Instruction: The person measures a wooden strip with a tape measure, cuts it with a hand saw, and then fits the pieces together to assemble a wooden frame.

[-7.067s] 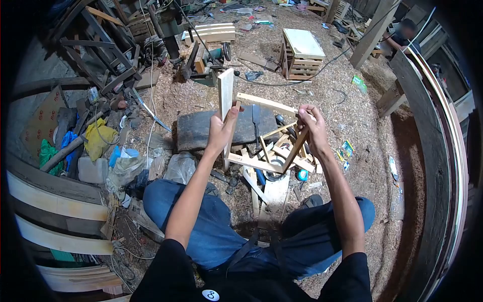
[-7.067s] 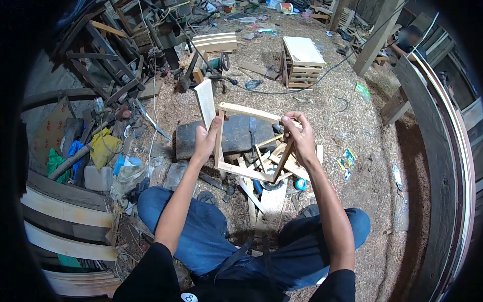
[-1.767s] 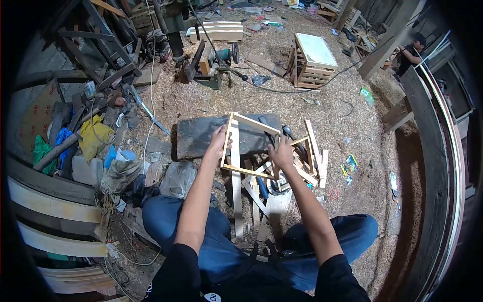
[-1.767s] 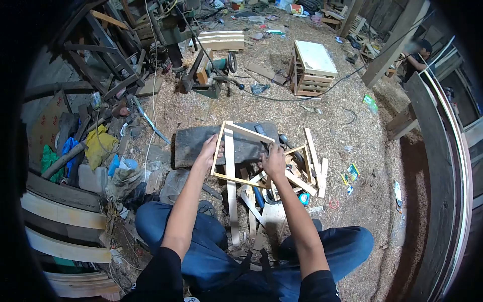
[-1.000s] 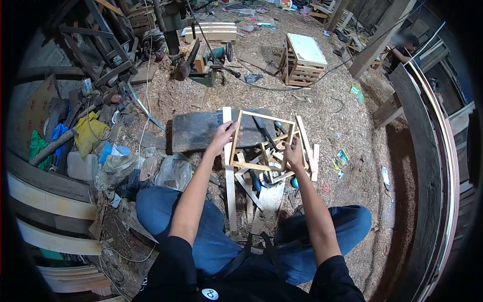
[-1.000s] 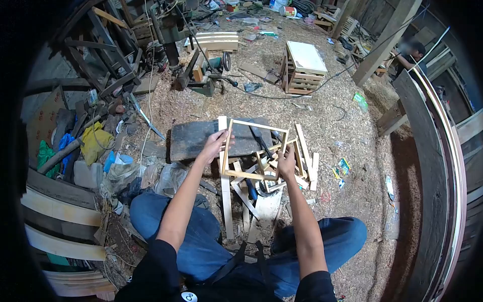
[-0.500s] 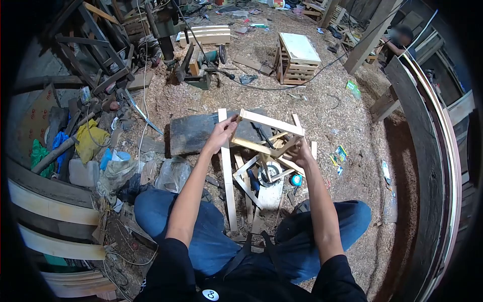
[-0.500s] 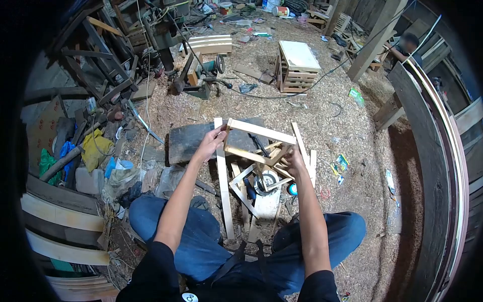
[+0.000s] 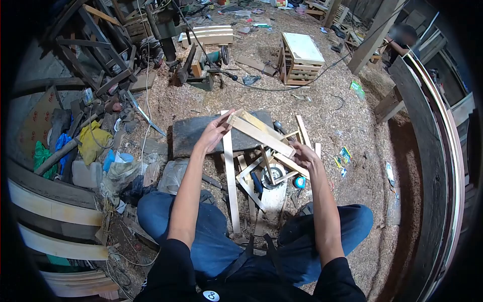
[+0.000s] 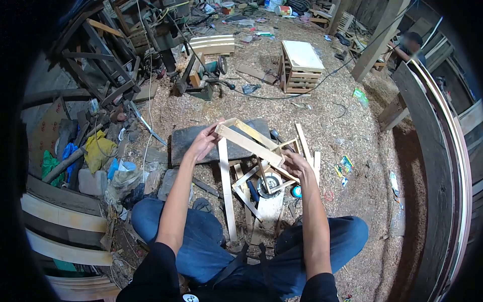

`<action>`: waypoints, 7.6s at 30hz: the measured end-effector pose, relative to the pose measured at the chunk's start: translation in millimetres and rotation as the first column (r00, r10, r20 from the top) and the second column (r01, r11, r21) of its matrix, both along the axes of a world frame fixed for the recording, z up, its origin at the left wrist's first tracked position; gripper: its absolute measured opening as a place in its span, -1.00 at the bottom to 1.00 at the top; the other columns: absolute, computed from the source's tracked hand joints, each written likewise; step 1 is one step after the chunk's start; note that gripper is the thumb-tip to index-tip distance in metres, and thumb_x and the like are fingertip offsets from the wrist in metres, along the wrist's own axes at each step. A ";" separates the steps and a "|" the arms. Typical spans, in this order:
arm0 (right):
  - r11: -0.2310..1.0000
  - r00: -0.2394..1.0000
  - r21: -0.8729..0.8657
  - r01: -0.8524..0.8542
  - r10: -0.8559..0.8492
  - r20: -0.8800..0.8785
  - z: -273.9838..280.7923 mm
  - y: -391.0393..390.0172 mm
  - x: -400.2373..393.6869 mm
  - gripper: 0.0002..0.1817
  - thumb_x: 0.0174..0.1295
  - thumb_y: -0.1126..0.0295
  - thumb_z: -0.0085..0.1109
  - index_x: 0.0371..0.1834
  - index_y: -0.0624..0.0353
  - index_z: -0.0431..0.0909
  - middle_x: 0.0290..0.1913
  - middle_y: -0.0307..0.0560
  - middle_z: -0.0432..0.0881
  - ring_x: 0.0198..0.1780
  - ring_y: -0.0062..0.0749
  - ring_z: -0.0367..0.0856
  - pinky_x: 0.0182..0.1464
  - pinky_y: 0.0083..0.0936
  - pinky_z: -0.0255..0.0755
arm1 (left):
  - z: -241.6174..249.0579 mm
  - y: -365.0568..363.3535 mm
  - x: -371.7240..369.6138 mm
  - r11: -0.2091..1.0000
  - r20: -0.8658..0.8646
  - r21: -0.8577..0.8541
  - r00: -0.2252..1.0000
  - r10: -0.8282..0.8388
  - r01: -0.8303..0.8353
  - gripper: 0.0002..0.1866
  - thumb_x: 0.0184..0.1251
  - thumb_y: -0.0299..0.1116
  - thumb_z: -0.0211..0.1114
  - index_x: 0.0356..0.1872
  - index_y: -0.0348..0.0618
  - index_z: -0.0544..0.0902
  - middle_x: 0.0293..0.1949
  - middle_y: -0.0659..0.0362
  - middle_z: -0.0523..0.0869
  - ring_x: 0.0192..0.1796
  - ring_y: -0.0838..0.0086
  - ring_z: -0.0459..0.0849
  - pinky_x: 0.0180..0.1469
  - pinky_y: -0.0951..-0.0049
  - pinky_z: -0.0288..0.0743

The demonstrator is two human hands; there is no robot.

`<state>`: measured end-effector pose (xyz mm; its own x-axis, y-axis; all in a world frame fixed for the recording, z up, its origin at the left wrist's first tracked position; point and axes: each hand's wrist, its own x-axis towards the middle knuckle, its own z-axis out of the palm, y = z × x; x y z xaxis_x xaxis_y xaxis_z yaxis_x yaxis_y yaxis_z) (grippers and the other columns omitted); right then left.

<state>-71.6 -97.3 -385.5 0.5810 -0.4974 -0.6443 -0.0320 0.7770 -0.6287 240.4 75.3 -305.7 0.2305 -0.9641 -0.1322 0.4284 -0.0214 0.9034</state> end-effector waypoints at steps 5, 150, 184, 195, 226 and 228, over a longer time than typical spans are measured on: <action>0.997 0.999 -0.050 0.052 -0.051 0.013 -27.5 -9.9 7.8 -0.69 0.24 0.36 0.13 0.01 0.24 0.44 -0.18 -0.04 0.60 -0.22 -0.27 0.67 -0.22 -0.41 0.68 | -53.1 -19.1 13.8 0.969 0.119 0.199 0.985 0.123 -0.145 -0.59 0.41 -0.51 0.07 0.26 -0.14 0.44 0.15 0.31 0.58 0.00 0.59 0.59 0.06 0.63 0.45; 0.709 0.948 -0.630 0.316 -0.205 0.244 291.7 82.8 21.9 -0.39 0.31 0.50 0.04 0.32 0.15 -0.07 0.16 0.11 0.34 -0.23 -0.24 0.68 -0.30 -0.32 0.70 | 164.2 2.0 -40.1 0.619 0.585 -0.626 0.239 0.775 -0.473 -0.56 0.17 -0.37 0.39 0.05 -0.37 0.57 0.10 -0.19 0.56 0.14 0.19 0.59 0.13 0.34 0.48; 0.709 0.960 -0.648 0.278 -0.173 0.222 303.6 87.5 17.3 -0.38 0.30 0.51 0.06 0.31 0.23 -0.08 0.11 0.16 0.36 -0.20 -0.19 0.68 -0.26 -0.29 0.71 | 167.1 9.7 -21.9 0.841 0.405 -0.394 0.751 0.522 -0.372 -0.48 0.15 -0.13 0.42 0.02 -0.21 0.46 -0.09 0.21 0.60 -0.06 0.58 0.54 0.01 0.54 0.43; 0.701 0.959 -0.656 0.281 -0.177 0.222 304.9 89.6 17.0 -0.38 0.29 0.52 0.06 0.31 0.25 -0.08 0.11 0.17 0.36 -0.22 -0.19 0.68 -0.28 -0.29 0.72 | 158.6 9.2 -18.2 0.853 0.201 -0.389 0.872 0.447 -0.348 -0.56 0.18 -0.18 0.40 0.00 -0.15 0.48 -0.07 0.20 0.60 0.01 0.58 0.51 0.11 0.53 0.39; 0.669 0.969 -0.701 0.247 -0.150 0.198 303.6 88.9 23.3 -0.35 0.28 0.39 0.13 0.32 0.37 0.01 0.18 0.28 0.36 -0.21 -0.21 0.70 -0.30 -0.32 0.72 | 156.0 7.8 -20.9 0.875 0.158 -0.398 0.919 0.362 -0.276 -0.47 0.43 -0.13 0.06 0.38 0.05 0.26 0.11 0.21 0.60 0.16 0.53 0.48 0.24 0.38 0.30; 0.662 0.968 -0.707 0.249 -0.150 0.201 304.0 88.9 22.8 -0.35 0.28 0.39 0.13 0.32 0.37 0.01 0.18 0.29 0.36 -0.21 -0.21 0.69 -0.29 -0.32 0.72 | 149.0 4.6 -17.1 0.860 0.087 -0.400 0.921 0.381 -0.318 -0.48 0.41 -0.11 0.09 0.35 0.04 0.31 0.11 0.19 0.60 0.14 0.52 0.50 0.24 0.38 0.33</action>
